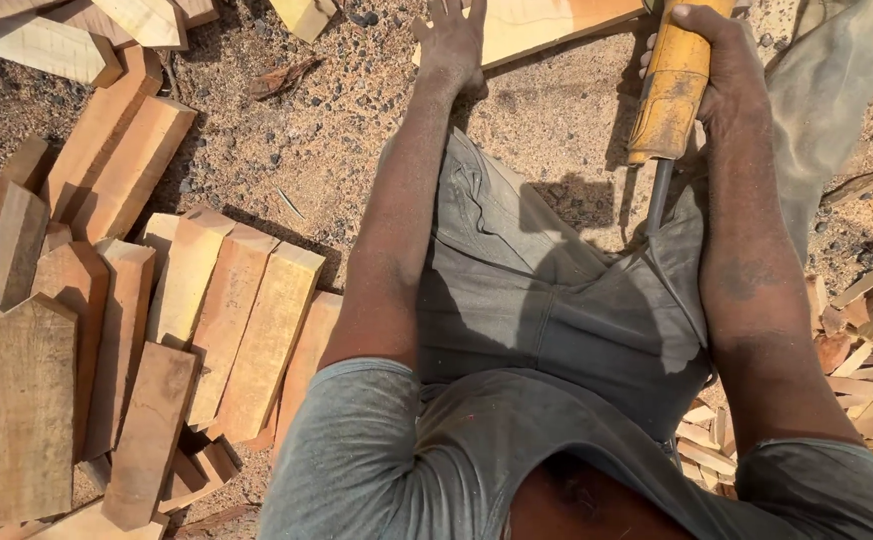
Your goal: The person holds wood pieces against the rotating disc of a powered tool to smooth their edges, handling them one at a time and placing them on the ground near other finished pieces.
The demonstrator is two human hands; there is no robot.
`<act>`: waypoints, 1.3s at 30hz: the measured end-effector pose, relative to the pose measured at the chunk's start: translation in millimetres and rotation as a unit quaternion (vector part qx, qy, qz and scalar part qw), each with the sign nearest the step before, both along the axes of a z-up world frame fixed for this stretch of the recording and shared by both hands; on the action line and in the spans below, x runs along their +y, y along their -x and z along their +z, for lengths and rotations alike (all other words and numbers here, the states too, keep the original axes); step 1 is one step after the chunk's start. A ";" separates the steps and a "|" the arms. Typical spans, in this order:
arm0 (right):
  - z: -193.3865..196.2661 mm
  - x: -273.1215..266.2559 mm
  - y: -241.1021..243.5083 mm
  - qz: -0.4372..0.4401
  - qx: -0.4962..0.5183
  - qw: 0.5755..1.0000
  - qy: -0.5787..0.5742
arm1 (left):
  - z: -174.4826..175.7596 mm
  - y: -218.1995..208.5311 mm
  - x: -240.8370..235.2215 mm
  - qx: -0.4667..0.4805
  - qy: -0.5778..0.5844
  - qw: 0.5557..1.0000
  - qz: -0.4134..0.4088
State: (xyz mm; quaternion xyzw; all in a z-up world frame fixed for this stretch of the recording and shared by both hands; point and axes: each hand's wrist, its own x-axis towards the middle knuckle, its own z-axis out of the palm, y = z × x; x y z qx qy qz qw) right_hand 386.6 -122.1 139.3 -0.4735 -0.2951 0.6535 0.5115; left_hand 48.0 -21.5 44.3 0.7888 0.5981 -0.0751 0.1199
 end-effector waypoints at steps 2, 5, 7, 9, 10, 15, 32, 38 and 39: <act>-1.7 10.7 16.1 0.008 0.006 1.000 0.014 | -16.5 1.2 11.7 -0.017 -0.015 1.000 -0.011; -6.0 21.4 40.4 0.041 0.020 0.998 0.049 | -25.4 3.6 11.5 -0.040 -0.003 0.999 -0.018; -9.7 25.7 58.5 0.070 -0.005 0.995 0.072 | -19.7 3.1 7.6 -0.016 -0.028 0.999 -0.030; -12.8 27.7 71.8 0.089 -0.015 0.993 0.075 | -19.6 3.4 7.7 -0.005 -0.027 0.999 -0.041; -14.4 28.5 76.5 0.094 -0.012 0.993 0.066 | -23.7 3.1 9.3 0.000 -0.026 0.999 -0.047; -14.8 29.6 61.2 0.102 0.027 0.994 0.003 | -53.9 7.6 19.3 -0.180 0.057 0.980 0.057; -7.2 2.9 57.4 0.074 -0.037 0.995 0.059 | -18.9 7.5 16.9 -0.020 -0.063 0.997 -0.029; -6.1 1.2 54.6 0.043 -0.009 0.995 0.090 | -22.4 8.4 17.7 -0.020 -0.061 0.998 -0.027; -5.1 -0.3 46.8 0.028 -0.007 0.996 0.082 | -22.1 7.8 15.7 -0.021 -0.058 0.998 -0.028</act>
